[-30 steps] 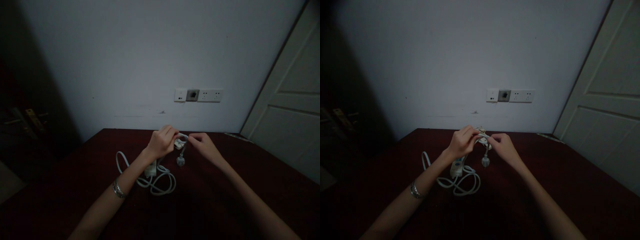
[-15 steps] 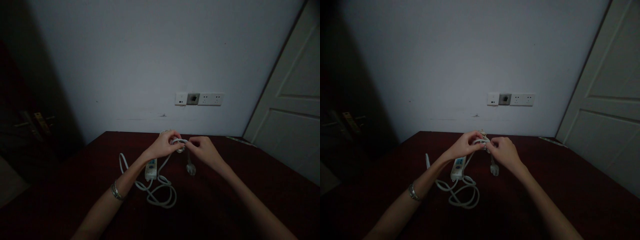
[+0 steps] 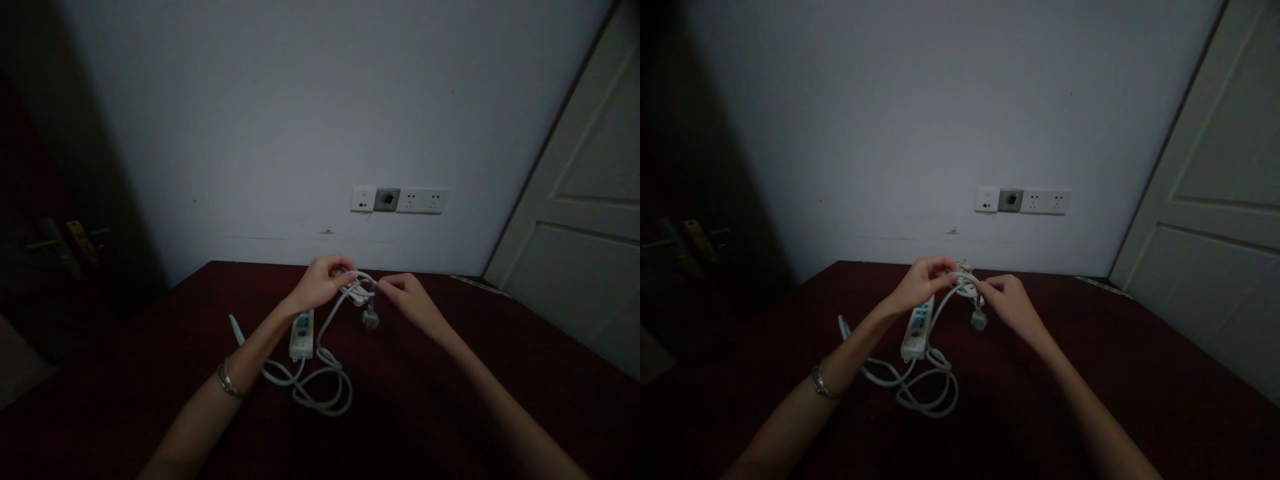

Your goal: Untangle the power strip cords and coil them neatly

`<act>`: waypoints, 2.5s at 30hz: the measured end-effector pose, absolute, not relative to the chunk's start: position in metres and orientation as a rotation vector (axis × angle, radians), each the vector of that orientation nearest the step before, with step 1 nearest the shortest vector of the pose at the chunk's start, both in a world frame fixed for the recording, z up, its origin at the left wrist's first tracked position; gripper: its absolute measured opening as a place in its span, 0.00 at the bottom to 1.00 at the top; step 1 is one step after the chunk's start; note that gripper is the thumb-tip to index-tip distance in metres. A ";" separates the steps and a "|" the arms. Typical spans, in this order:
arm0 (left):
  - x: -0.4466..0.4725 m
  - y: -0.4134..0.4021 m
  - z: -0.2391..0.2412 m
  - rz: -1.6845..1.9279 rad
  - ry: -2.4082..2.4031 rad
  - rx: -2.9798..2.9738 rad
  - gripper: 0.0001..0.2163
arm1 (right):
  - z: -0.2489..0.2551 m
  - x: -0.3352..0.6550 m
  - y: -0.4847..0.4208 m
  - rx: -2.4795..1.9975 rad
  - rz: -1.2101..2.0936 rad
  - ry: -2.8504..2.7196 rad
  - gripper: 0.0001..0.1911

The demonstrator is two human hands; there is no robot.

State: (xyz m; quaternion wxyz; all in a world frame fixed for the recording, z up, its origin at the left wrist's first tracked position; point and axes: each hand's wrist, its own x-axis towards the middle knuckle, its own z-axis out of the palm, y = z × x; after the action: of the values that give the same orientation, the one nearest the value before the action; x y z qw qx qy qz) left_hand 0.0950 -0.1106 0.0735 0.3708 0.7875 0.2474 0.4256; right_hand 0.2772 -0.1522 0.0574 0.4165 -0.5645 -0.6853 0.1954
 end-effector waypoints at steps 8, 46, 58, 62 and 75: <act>0.088 -0.111 0.079 0.781 0.563 1.839 0.15 | 0.055 0.280 -0.148 -1.420 0.530 -1.699 0.16; 0.096 -0.107 0.075 0.904 0.809 1.838 0.12 | 0.038 0.290 -0.130 -1.533 0.770 -1.698 0.17; 0.098 -0.105 0.070 1.043 0.804 1.891 0.13 | 0.035 0.295 -0.125 -1.435 1.004 -1.716 0.22; 0.093 -0.106 0.074 0.965 0.715 1.898 0.13 | 0.036 0.293 -0.127 -1.406 1.002 -1.691 0.22; 0.050 -0.099 0.096 0.352 0.374 2.244 0.11 | 0.045 0.281 -0.141 -1.324 0.548 -1.996 0.17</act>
State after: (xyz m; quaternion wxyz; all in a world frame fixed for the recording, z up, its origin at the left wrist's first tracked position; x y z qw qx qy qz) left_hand 0.0504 -0.0991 0.0960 0.4074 0.8902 0.1485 0.1394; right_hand 0.2807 -0.1405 0.0446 0.3355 -0.5076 -0.7652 0.2101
